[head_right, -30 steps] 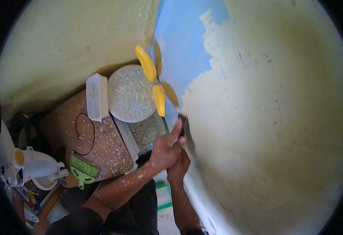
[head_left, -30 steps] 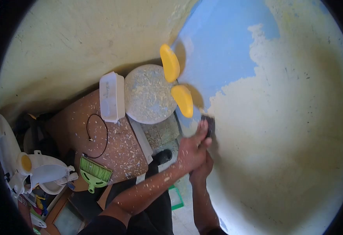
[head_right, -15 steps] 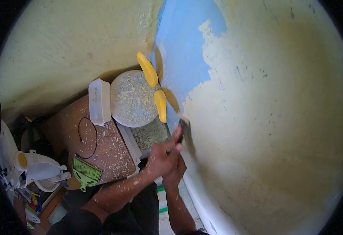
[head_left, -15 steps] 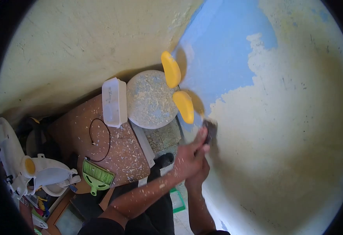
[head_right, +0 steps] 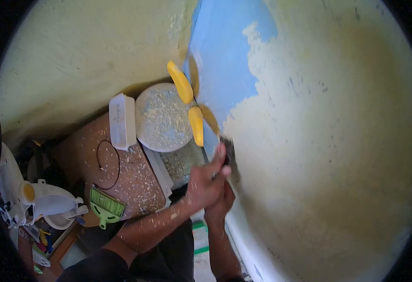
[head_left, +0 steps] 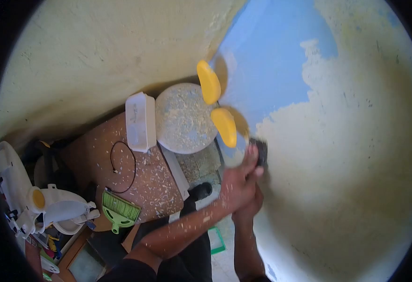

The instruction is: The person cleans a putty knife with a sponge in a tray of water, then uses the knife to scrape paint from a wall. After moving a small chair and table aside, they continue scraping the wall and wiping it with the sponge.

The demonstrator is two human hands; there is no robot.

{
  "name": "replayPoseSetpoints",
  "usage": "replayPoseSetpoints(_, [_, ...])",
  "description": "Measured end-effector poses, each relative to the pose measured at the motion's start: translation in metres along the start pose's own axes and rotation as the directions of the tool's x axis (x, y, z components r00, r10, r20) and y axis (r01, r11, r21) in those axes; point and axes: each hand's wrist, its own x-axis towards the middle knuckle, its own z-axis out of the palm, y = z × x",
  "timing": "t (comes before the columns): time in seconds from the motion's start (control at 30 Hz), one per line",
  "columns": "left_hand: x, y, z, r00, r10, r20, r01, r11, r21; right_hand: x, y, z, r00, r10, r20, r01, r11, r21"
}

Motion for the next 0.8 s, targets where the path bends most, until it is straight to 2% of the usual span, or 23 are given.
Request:
replayPoseSetpoints(0.03, [0.01, 0.001, -0.001, 0.998, -0.047, -0.032, 0.045, 0.998, -0.041, -0.002, 0.001, -0.004, 0.999, 0.018, 0.027, -0.019, 0.999, 0.026])
replayPoseSetpoints(0.1, [0.009, -0.003, -0.009, 0.997, -0.08, 0.002, 0.08, 0.995, -0.052, -0.005, 0.016, -0.005, 0.997, 0.058, 0.045, -0.06, 0.998, 0.031])
replayPoseSetpoints(0.17, [-0.004, -0.007, -0.011, 0.999, -0.017, 0.037, 0.016, 1.0, 0.002, -0.014, 0.017, -0.001, 0.998, -0.066, -0.013, 0.063, 0.988, -0.141])
replayPoseSetpoints(0.23, [-0.002, 0.003, -0.009, 0.998, 0.054, 0.045, -0.054, 0.999, 0.004, -0.007, 0.008, 0.005, 0.997, -0.059, -0.043, 0.055, 0.994, -0.095])
replayPoseSetpoints(0.3, [-0.001, 0.004, -0.004, 1.0, -0.01, 0.005, 0.01, 1.0, 0.024, -0.013, 0.005, 0.005, 0.991, 0.015, -0.134, -0.016, 1.0, -0.011])
replayPoseSetpoints(0.33, [0.008, -0.002, -0.003, 0.994, -0.112, -0.006, 0.112, 0.994, -0.007, -0.004, 0.002, 0.001, 0.997, -0.064, -0.03, 0.063, 0.997, -0.044])
replayPoseSetpoints(0.37, [0.014, 0.004, -0.009, 0.993, -0.117, -0.005, 0.117, 0.993, -0.008, 0.0, 0.008, 0.0, 0.998, -0.06, -0.032, 0.058, 0.997, -0.047])
replayPoseSetpoints(0.43, [0.021, 0.012, -0.022, 0.969, -0.239, 0.064, 0.242, 0.969, -0.045, 0.009, 0.02, 0.002, 0.993, -0.008, 0.118, -0.004, 0.995, 0.099])
replayPoseSetpoints(0.47, [0.013, -0.002, -0.02, 0.995, -0.101, 0.025, 0.102, 0.995, -0.022, 0.002, 0.022, 0.003, 0.999, 0.019, 0.043, -0.022, 0.997, 0.079])
replayPoseSetpoints(0.5, [-0.001, -0.009, -0.014, 0.995, -0.095, 0.024, 0.095, 0.995, -0.02, 0.003, 0.019, 0.006, 0.999, 0.013, 0.046, -0.016, 0.997, 0.082])
replayPoseSetpoints(0.57, [-0.018, -0.018, -0.003, 0.999, 0.039, 0.031, -0.041, 0.997, 0.065, 0.014, 0.012, 0.013, 0.999, -0.016, 0.052, 0.009, 0.993, 0.117])
replayPoseSetpoints(0.63, [-0.011, -0.018, -0.001, 0.999, 0.03, 0.039, -0.032, 0.997, 0.065, 0.012, 0.012, 0.013, 0.999, -0.014, 0.037, 0.008, 0.989, 0.144])
replayPoseSetpoints(0.7, [0.016, -0.014, -0.006, 0.993, -0.112, -0.028, 0.113, 0.993, 0.044, 0.005, 0.016, 0.006, 1.0, -0.004, 0.014, 0.001, 0.987, 0.162])
replayPoseSetpoints(0.73, [0.03, 0.025, -0.027, 0.904, -0.406, 0.136, 0.403, 0.914, 0.052, 0.003, 0.018, 0.004, 1.0, -0.002, 0.014, 0.0, 0.987, 0.159])
replayPoseSetpoints(0.77, [0.028, 0.018, -0.027, 0.906, -0.401, 0.133, 0.398, 0.916, 0.052, 0.004, 0.02, 0.005, 1.0, -0.004, 0.025, 0.0, 0.992, 0.129])
replayPoseSetpoints(0.8, [0.023, 0.005, -0.025, 0.965, -0.249, 0.083, 0.248, 0.968, 0.029, 0.003, 0.022, 0.006, 0.999, -0.001, 0.033, -0.002, 0.995, 0.099])
